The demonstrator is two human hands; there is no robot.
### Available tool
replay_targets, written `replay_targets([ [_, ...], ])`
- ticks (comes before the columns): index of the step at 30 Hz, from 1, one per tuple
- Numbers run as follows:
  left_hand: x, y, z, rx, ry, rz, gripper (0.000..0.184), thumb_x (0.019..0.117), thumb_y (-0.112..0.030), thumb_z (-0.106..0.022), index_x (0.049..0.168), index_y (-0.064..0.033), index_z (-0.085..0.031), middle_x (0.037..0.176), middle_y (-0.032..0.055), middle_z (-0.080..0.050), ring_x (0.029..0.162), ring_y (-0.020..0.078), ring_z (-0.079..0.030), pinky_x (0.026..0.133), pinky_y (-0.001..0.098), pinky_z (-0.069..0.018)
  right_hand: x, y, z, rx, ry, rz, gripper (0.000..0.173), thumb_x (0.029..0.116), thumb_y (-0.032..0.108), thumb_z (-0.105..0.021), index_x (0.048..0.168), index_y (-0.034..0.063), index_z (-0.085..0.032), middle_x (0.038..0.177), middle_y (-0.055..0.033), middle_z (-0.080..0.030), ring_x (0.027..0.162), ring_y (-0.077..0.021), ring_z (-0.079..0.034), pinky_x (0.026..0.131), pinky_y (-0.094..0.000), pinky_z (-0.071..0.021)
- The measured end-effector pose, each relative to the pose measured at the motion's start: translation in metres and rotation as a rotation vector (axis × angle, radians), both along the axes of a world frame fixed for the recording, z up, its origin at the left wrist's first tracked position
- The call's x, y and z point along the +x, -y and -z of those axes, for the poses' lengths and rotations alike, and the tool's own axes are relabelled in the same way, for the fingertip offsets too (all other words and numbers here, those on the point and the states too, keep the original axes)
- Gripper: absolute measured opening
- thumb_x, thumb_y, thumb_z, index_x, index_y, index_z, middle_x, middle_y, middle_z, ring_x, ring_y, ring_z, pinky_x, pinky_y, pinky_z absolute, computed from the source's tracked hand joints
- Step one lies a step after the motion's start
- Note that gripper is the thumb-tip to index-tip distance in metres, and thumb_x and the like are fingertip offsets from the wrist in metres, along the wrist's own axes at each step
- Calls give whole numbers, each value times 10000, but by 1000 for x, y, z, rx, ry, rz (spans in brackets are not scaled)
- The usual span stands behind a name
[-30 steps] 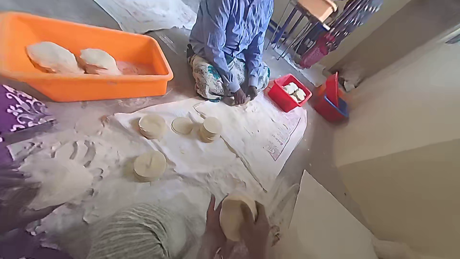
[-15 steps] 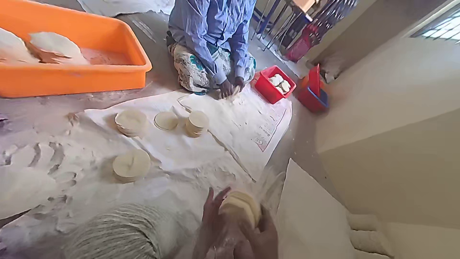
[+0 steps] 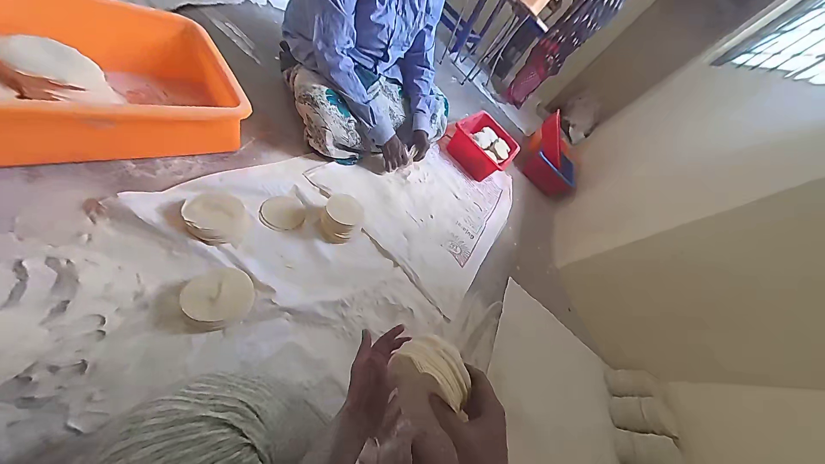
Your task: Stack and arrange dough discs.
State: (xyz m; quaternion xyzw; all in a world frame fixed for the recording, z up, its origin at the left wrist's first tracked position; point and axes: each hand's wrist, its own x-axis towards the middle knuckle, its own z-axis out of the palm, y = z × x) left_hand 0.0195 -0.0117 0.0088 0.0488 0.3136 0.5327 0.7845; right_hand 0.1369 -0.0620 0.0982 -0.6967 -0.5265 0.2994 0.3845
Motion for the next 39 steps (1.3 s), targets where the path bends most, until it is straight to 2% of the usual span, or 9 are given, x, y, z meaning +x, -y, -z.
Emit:
replay_targets([
  [3, 11, 8, -6, -156, 111, -18, 711, 1073, -532, -79, 1160, -72, -613, 924, 54, -724, 855, 151, -706, 758, 366, -595, 2, 0, 8, -78, -3, -42, 758, 700, 166, -863, 1328, -111, -542, 1105, -187, -701, 984, -161, -698, 892, -344, -581],
  [9, -1, 2, -3, -54, 26, -50, 816, 1053, -522, 30, 1260, -20, -579, 1006, 49, -708, 924, 133, -674, 824, 355, -543, -4, 1, -3, -2, 9, -34, 643, 692, 124, -832, 1243, -103, -590, 1037, -136, -722, 927, -94, -710, 844, -281, -596],
  [12, 7, 9, -13, -159, 117, -40, 739, 1070, -537, -77, 1155, -62, -636, 900, 59, -735, 828, 156, -716, 744, 362, -600, -3, -3, 4, -103, 59, -94, 710, 714, 193, -867, 1307, -86, -595, 1067, -194, -722, 960, -211, -714, 881, -409, -583],
  [18, -2, 9, 0, -20, 48, -42, 830, 1039, -550, 36, 1310, -26, -548, 1066, 55, -710, 978, 149, -674, 857, 377, -542, -2, 6, -7, -7, 30, -55, 651, 726, 159, -824, 1263, -110, -573, 1084, -163, -706, 986, -116, -694, 896, -300, -575],
  [21, 5, 9, -10, -110, 125, -19, 793, 1058, -555, -40, 1143, -55, -649, 912, 63, -743, 848, 163, -722, 759, 366, -603, -5, -1, 1, -117, 66, -64, 707, 705, 207, -872, 1290, -87, -607, 1071, -198, -721, 981, -219, -709, 899, -416, -573],
  [25, -6, 2, -6, 26, 38, -29, 868, 1029, -555, 67, 1251, -40, -596, 984, 24, -745, 926, 129, -709, 824, 343, -574, -6, 3, -8, 17, 70, -73, 590, 696, 163, -852, 1185, -83, -635, 1002, -110, -731, 912, -61, -703, 836, -248, -584],
  [30, -3, 12, -14, -126, 142, 4, 789, 1055, -567, -41, 1130, -68, -647, 881, 49, -744, 820, 153, -728, 727, 351, -611, -6, 5, 4, -73, 59, -114, 647, 695, 184, -886, 1228, -93, -646, 1009, -169, -741, 924, -166, -725, 865, -357, -593],
  [35, -9, 16, -2, -9, 59, -45, 837, 1049, -531, 30, 1271, -15, -590, 1040, 56, -725, 979, 145, -684, 871, 367, -549, -5, 14, -12, -7, 10, -113, 733, 685, 158, -876, 1282, -117, -553, 1093, -156, -704, 983, -104, -690, 892, -288, -575],
  [39, -1, 13, -13, -114, 172, -31, 859, 1036, -598, 2, 1156, -64, -660, 871, 54, -748, 807, 160, -730, 722, 350, -609, -6, 8, 1, -41, 49, -104, 604, 685, 162, -878, 1200, -66, -658, 990, -134, -744, 895, -118, -720, 828, -308, -593],
])
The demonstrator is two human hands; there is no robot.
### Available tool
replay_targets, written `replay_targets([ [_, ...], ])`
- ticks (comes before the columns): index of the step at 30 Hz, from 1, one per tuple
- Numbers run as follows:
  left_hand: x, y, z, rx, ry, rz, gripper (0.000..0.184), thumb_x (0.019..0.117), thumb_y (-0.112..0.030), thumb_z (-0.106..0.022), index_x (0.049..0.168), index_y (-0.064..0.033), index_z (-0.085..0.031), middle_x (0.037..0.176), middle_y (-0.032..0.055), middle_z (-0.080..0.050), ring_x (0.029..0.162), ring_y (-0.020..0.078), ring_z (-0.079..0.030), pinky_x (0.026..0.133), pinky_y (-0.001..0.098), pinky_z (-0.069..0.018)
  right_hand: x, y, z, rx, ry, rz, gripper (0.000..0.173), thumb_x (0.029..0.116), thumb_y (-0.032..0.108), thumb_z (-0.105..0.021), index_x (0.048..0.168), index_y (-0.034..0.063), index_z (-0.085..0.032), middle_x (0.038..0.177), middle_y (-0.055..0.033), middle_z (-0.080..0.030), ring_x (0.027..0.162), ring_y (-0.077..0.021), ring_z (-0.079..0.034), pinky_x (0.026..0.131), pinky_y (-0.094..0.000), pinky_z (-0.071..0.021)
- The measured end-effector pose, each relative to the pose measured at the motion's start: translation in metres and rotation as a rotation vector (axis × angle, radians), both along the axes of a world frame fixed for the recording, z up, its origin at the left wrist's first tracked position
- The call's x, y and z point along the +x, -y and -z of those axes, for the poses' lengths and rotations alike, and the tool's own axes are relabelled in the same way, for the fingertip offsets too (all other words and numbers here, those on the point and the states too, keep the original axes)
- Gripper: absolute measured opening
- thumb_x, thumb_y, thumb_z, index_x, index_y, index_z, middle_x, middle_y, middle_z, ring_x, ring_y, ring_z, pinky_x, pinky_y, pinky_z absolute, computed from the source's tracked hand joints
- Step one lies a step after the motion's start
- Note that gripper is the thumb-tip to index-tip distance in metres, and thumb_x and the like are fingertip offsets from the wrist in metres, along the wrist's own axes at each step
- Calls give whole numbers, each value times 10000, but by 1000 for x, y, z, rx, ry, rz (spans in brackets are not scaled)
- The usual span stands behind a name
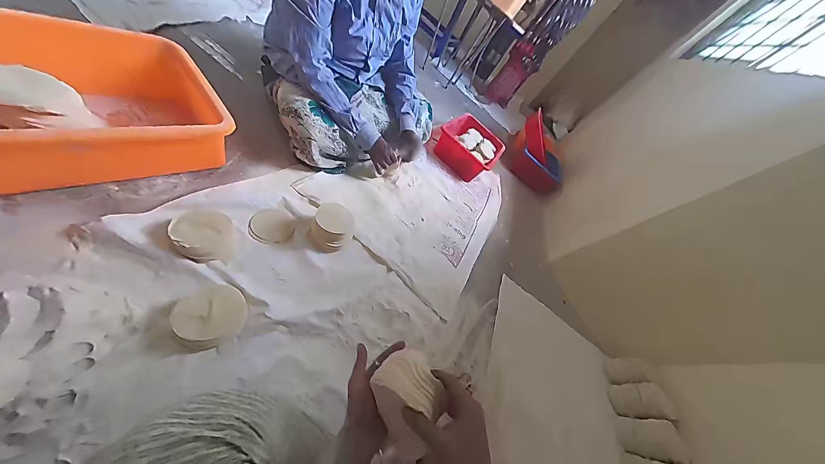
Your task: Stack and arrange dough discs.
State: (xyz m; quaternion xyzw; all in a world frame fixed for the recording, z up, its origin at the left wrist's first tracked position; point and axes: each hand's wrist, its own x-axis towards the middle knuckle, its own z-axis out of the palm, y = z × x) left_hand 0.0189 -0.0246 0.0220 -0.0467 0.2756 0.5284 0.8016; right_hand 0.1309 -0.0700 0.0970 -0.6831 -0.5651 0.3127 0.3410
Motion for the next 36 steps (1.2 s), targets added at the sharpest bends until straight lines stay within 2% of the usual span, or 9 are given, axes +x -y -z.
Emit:
replay_targets([
  [3, -8, -4, 5, 64, -21, -31, 897, 1017, -599, 67, 1177, -70, -640, 917, 24, -753, 850, 133, -723, 754, 326, -595, 2, 5, -9, 48, -76, 9, 621, 686, 89, -850, 1219, -97, -590, 1049, -114, -720, 951, -75, -702, 871, -263, -588],
  [5, -7, 0, 0, 29, -60, -10, 841, 1044, -563, 4, 1145, -57, -659, 912, 45, -744, 854, 147, -717, 767, 349, -595, 0, 4, -8, -21, -55, 1, 748, 707, 176, -872, 1316, -117, -552, 1114, -175, -707, 1011, -146, -694, 914, -335, -573],
  [8, -8, -2, -8, 119, -117, -13, 853, 1046, -545, 18, 1071, -93, -705, 864, 12, -762, 819, 117, -734, 746, 319, -608, -4, 0, -4, 0, -10, 13, 642, 698, 175, -869, 1229, -90, -625, 994, -146, -735, 887, -114, -718, 814, -304, -596],
  [16, -15, -10, -4, 114, -68, 8, 867, 1044, -552, 29, 1087, -78, -695, 831, 30, -743, 775, 130, -723, 720, 315, -605, -15, -10, -6, -15, -20, 12, 574, 699, 138, -866, 1199, -54, -658, 1010, -107, -741, 899, -65, -712, 824, -259, -593],
  [20, -18, -21, 12, 152, 26, 95, 994, 971, -668, 98, 1311, -34, -587, 940, 39, -756, 854, 134, -724, 765, 342, -590, -19, -11, -37, 8, -296, -9, 463, 726, -16, -772, 1169, -37, -639, 977, 11, -756, 885, -26, -719, 817, -238, -612],
  [23, -2, -12, 22, 164, 383, 198, 1129, 846, -901, -96, 1303, -24, -641, 1161, 147, -734, 1081, 239, -710, 891, 404, -583, -1, -15, -36, -128, -653, -17, 394, 809, 191, -819, 1157, 58, -690, 979, -6, -777, 883, -90, -742, 821, -289, -622],
  [26, -7, -1, 2, 12, 515, 259, 1060, 826, -917, -208, 1251, -58, -660, 1155, 158, -724, 1065, 266, -710, 881, 446, -596, 29, -19, -4, -320, -785, 104, 450, 840, 305, -805, 1186, 41, -690, 1061, -85, -764, 961, -169, -742, 876, -356, -618],
  [30, -1, 3, -4, -211, 147, 331, 827, 1024, -666, -85, 1310, -57, -566, 1085, 149, -710, 991, 270, -698, 840, 481, -578, 42, -11, 19, -365, -593, 340, 261, 974, 104, -588, 1201, -20, -622, 990, -125, -748, 879, -196, -742, 814, -375, -632],
  [36, 21, -8, 13, -189, 68, 251, 639, 1080, -540, -174, 1130, -69, -603, 925, 83, -718, 852, 188, -706, 763, 398, -593, -3, -10, -13, -228, 83, 348, 568, 848, 193, -805, 1315, -63, -605, 1130, -244, -699, 1053, -328, -684, 957, -518, -528],
])
